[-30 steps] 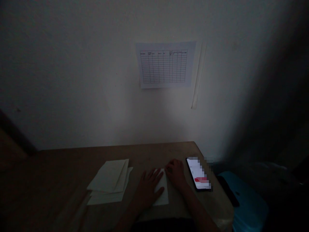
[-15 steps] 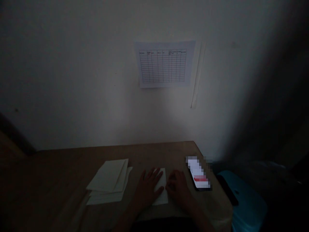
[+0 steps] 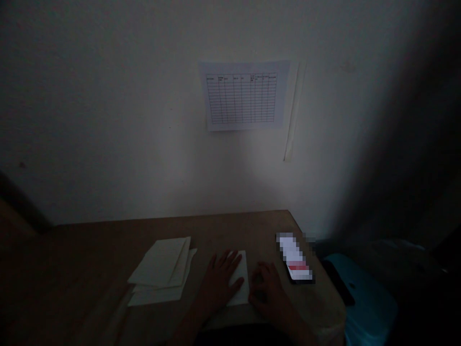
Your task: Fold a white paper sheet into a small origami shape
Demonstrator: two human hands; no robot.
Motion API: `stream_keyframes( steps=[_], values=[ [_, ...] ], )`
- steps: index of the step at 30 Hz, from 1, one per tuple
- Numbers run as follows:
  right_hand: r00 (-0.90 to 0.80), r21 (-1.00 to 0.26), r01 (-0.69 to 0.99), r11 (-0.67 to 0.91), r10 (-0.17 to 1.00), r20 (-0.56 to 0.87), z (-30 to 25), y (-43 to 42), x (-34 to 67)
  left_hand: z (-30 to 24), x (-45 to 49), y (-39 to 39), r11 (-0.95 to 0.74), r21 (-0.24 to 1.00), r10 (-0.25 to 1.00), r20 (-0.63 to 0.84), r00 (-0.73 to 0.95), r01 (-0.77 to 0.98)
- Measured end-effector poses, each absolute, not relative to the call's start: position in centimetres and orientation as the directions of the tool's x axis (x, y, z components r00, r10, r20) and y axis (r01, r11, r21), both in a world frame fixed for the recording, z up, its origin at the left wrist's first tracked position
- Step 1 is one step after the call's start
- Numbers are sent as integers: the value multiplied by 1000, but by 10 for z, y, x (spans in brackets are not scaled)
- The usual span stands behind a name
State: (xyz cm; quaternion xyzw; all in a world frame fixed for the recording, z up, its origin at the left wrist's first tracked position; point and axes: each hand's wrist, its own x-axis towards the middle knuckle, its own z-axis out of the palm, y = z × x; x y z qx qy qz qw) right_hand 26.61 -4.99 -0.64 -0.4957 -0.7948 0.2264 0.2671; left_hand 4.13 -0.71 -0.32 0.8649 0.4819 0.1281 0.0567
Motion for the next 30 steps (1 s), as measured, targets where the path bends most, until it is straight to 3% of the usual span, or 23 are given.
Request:
stream_keyframes(
  steps=[4, 8, 19, 30],
  values=[
    [-366, -677, 623, 393, 911, 191, -8, -47, 267, -8, 42, -7, -500, 202, 863, 196, 466, 842],
    [-253, -732, 569, 373, 927, 276, -17, -42, 269, -14, 43, -6, -382, 201, 913, 235, 334, 902],
    [-237, -541, 760, 361, 929, 285, -16, -43, 255, -17, 41, -3, -323, 215, 920, 301, 252, 922],
    [-86, -575, 769, 279, 937, 339, -31, -39, 255, -1, 37, -3, -273, 335, 948, 255, 192, 902]
  ],
)
